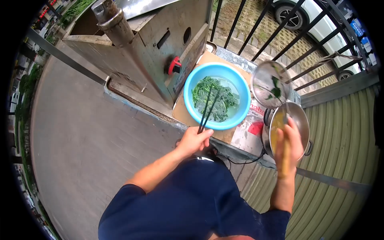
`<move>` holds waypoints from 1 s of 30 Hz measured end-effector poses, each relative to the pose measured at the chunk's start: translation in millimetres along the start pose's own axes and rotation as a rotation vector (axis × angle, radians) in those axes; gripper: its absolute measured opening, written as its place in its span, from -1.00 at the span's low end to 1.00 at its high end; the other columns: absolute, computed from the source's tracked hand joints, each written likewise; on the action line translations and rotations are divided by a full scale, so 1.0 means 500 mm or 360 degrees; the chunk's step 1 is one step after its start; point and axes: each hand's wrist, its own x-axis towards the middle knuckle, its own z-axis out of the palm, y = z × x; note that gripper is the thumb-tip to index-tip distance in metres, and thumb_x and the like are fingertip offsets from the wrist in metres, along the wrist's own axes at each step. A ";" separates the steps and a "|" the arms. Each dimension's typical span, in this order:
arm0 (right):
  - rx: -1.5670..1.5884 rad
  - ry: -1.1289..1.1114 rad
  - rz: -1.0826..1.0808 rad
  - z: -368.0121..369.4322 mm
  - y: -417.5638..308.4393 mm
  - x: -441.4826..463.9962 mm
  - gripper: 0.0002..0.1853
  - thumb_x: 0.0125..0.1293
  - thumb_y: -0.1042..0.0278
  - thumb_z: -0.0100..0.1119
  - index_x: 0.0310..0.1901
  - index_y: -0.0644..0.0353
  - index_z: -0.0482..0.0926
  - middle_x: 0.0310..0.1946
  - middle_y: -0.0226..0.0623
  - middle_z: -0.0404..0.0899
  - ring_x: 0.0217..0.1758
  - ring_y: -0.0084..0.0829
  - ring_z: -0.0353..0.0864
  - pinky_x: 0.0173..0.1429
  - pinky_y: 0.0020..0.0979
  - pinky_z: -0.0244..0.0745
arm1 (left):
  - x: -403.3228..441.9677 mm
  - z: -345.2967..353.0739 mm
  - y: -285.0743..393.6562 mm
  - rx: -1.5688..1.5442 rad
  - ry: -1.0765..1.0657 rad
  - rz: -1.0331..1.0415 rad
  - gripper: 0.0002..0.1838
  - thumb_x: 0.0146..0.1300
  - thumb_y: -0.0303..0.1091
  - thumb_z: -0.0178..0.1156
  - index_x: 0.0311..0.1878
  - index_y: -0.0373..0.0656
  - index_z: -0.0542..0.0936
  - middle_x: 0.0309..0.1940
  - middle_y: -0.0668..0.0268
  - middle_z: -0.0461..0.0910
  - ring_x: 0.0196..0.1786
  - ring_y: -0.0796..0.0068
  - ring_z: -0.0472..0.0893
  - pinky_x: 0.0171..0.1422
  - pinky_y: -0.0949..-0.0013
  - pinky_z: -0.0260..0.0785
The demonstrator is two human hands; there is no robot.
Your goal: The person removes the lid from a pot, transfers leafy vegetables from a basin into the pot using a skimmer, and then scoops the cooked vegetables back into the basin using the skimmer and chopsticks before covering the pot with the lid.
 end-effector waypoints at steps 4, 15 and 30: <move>0.0028 -0.0370 -0.0399 0.153 -0.032 -0.002 -0.59 0.22 0.60 0.39 0.13 0.41 0.67 0.20 0.22 0.68 0.11 0.06 0.77 0.19 -0.14 0.72 | 0.012 0.041 0.053 -0.0351 -0.0177 -0.0111 -0.62 0.59 -0.09 0.28 -0.22 -0.25 0.66 -0.44 0.23 0.71 -0.59 0.61 0.62 -0.65 0.56 0.18; -0.0045 -0.0392 -0.0601 0.264 -0.084 -0.014 -0.50 0.17 0.38 0.40 0.16 0.38 0.66 0.28 0.14 0.60 0.15 0.04 0.67 0.21 -0.14 0.69 | -0.004 0.104 0.107 -0.0311 -0.0441 0.0213 -0.65 0.46 -0.38 0.42 0.14 -0.26 0.48 -0.28 0.29 0.66 -0.32 0.51 0.71 -0.18 0.33 0.66; 0.0225 0.0224 0.0021 0.302 -0.010 0.078 -0.19 0.59 0.03 0.24 0.64 0.40 0.21 0.69 0.29 0.11 0.76 0.23 0.08 0.77 0.10 -0.01 | -0.019 0.002 -0.067 -0.0195 -0.0175 0.0041 -0.83 0.56 -0.36 0.31 0.03 -0.18 0.54 -0.57 0.40 0.51 -0.71 0.62 0.41 -0.63 0.48 0.27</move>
